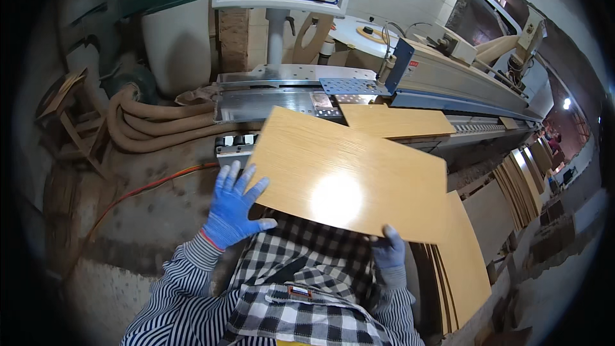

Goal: The person repeatedly places rectangular wooden boards onto a conveyor-fed sander, waits for the machine to process them, then removes and stacks the finished boards. The cycle repeats with multiple boards throughout the clip.

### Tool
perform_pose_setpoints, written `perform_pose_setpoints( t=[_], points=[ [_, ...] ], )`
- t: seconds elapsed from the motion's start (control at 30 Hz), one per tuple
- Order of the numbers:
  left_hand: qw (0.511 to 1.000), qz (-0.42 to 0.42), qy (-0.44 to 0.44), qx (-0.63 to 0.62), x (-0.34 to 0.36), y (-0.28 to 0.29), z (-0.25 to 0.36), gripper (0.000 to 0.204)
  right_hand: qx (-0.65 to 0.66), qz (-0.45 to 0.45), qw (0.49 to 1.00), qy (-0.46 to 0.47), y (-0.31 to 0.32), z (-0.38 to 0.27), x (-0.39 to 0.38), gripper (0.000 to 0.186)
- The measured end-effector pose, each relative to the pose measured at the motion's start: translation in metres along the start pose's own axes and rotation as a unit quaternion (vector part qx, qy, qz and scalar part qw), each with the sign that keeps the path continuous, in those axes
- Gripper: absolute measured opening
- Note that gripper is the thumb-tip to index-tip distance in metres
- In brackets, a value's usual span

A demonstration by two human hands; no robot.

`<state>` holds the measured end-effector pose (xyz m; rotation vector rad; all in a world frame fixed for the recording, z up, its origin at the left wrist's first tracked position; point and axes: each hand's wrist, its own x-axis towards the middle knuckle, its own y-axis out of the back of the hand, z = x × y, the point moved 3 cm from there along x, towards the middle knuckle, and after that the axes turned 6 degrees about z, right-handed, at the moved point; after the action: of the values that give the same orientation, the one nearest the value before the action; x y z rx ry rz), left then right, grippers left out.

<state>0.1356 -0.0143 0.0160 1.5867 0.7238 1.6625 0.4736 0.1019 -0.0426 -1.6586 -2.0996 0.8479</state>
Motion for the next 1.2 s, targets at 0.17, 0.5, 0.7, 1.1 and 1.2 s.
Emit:
perform_pose_setpoints(
  t=[0.17,0.5,0.7,1.1,1.2],
  points=[
    [0.991,0.008,0.116,0.069,-0.026,0.01,-0.046,0.076,-0.002,-0.084,0.99,-0.116,-0.072,0.043,0.062,0.017],
    [0.967,0.026,0.231,0.102,0.005,-0.003,-0.104,0.065,-0.024,-0.106,0.989,-0.1,-0.097,0.056,0.106,0.056],
    [0.959,-0.001,0.258,0.118,0.039,-0.021,-0.113,0.067,-0.536,0.032,0.824,0.18,0.043,-0.027,0.113,0.045],
    [0.959,0.004,0.26,0.113,0.042,-0.02,-0.111,0.067,-0.892,0.071,0.388,0.223,0.144,-0.094,0.1,0.047],
    [0.962,0.012,0.254,0.1,0.042,-0.022,-0.112,0.067,-0.881,0.092,0.39,0.252,0.141,-0.083,0.087,0.042]
  ],
)
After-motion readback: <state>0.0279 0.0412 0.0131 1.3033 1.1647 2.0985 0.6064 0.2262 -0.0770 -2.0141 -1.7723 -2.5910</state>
